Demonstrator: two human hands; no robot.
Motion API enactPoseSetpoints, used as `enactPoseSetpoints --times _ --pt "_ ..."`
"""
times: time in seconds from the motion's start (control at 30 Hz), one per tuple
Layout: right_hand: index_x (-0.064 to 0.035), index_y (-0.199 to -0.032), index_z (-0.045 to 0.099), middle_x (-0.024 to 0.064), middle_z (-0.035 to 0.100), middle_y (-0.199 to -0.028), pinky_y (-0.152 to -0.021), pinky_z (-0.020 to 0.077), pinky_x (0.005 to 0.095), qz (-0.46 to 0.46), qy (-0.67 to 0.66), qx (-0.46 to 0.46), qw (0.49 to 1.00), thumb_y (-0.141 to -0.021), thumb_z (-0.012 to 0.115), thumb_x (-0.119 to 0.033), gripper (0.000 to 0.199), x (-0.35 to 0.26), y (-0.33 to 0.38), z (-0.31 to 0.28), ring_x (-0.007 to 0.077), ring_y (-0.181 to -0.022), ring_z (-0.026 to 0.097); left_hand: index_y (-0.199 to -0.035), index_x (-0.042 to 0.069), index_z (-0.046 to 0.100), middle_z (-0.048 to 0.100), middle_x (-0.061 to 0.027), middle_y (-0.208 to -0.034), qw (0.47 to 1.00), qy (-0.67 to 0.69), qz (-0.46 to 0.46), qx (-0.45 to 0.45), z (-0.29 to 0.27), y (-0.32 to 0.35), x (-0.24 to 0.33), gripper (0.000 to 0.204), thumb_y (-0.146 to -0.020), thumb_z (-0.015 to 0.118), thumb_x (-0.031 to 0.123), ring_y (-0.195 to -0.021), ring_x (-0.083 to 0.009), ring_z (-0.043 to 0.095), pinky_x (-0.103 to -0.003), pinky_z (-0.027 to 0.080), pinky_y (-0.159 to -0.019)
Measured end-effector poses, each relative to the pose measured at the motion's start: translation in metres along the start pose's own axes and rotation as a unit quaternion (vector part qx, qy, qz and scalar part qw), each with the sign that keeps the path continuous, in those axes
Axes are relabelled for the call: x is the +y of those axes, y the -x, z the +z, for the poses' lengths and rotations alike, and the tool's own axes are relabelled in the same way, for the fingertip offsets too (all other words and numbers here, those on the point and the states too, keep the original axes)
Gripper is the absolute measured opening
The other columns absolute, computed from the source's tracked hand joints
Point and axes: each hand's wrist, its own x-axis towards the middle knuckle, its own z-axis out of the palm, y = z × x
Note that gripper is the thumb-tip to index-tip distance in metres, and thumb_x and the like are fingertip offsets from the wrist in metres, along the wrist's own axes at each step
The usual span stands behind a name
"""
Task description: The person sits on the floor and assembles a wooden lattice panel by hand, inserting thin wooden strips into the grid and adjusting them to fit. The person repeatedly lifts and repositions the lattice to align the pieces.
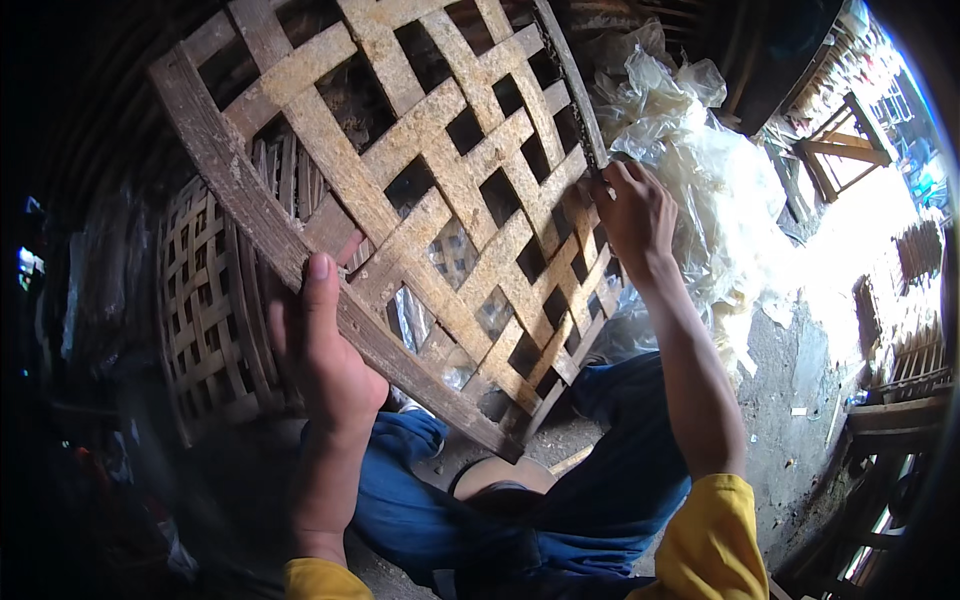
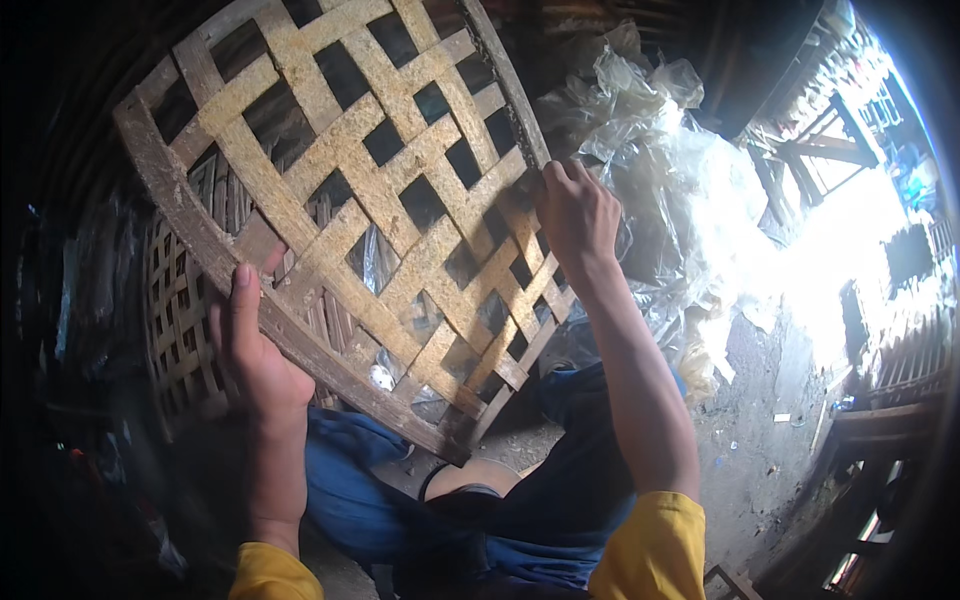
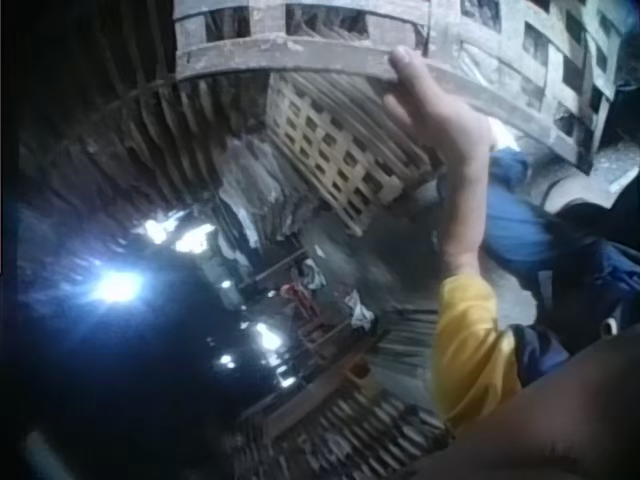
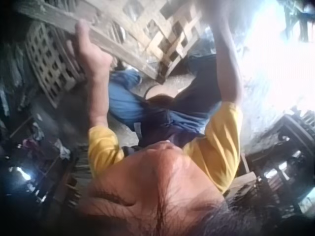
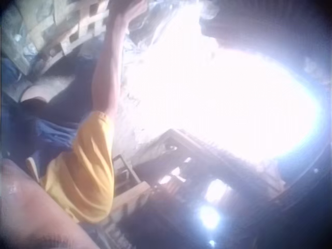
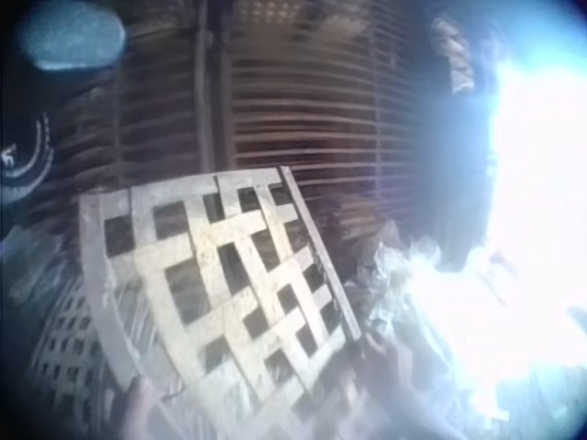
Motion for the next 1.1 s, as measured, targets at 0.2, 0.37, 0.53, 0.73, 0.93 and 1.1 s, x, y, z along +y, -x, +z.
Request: enactPoseSetpoints --times 0.2,0.37,0.53,0.73,0.93,1.1 --pt "-0.0154 -0.114 0.07 0.0038 0.066 -0.102 -0.068 0.0582 0.0367 -0.079 -0.109 0.103 0.986 -0.085 0.076 -0.014 0.03 -0.001 0.011 -0.008 0.0237 -0.087 0.07 -0.138 -0.008 0.046 0.059 -0.0257 -0.128 0.997 0.063 -0.035 -0.027 -0.009 -0.022 -0.001 0.055 -0.098 0.063 0.025 -0.119 -0.0295 0.061 -0.042 0.052 -0.1" --pt "-0.0119 -0.111 0.075 0.0072 0.067 -0.101 -0.075 0.0573 0.0321 -0.18 -0.153 0.118 0.965 -0.075 0.081 0.001 0.038 0.034 0.005 -0.005 0.0234 -0.088 0.07 -0.137 -0.008 0.047 0.057 -0.0221 -0.131 0.987 0.137 -0.06 -0.066 -0.018 -0.036 -0.02 0.057 -0.095 0.066 0.026 -0.121 -0.0321 0.06 -0.043 0.052 -0.101" --pt "-0.0089 -0.093 0.069 0.007 0.059 -0.092 -0.073 0.0534 0.04 -0.144 -0.073 0.093 0.983 -0.076 0.078 0.0 0.021 0.035 -0.001 -0.024 0.0285 -0.09 0.063 -0.123 -0.006 0.058 0.066 -0.0215 -0.118 0.992 0.112 0.0 -0.063 0.004 -0.03 -0.016 0.043 -0.097 0.063 0.028 -0.113 -0.0269 0.066 -0.038 0.052 -0.098" --pt "-0.0052 -0.099 0.062 0.007 0.065 -0.092 -0.065 0.0518 0.0342 -0.067 -0.188 0.067 0.978 -0.091 0.064 0.0 0.009 0.06 0.011 -0.021 0.0206 -0.079 0.067 -0.142 -0.004 0.046 0.056 -0.021 -0.132 0.995 0.049 -0.013 -0.089 -0.013 -0.033 -0.02 0.057 -0.099 0.058 0.031 -0.121 -0.0289 0.057 -0.043 0.046 -0.104" --pt "-0.0032 -0.101 0.068 0.0091 0.072 -0.095 -0.065 0.0545 0.0292 0.141 -0.343 0.058 0.927 -0.089 0.065 -0.004 0.012 0.114 0.017 -0.052 0.0188 -0.08 0.071 -0.12 -0.006 0.059 0.066 -0.0169 -0.113 0.988 0.136 0.027 -0.066 -0.018 -0.043 -0.028 0.04 -0.094 0.065 0.024 -0.11 -0.0303 0.066 -0.042 0.051 -0.1" --pt "-0.0084 -0.108 0.072 0.0221 0.068 -0.12 -0.095 0.0518 0.0418 0.082 0.068 0.04 0.993 -0.079 0.08 -0.012 0.029 0.157 0.02 -0.058 0.0366 -0.109 0.067 -0.138 -0.005 0.049 0.059 -0.02 -0.131 0.988 0.093 0.064 -0.103 -0.014 -0.046 -0.028 0.055 -0.095 0.059 0.027 -0.12 -0.0302 0.059 -0.044 0.047 -0.103"
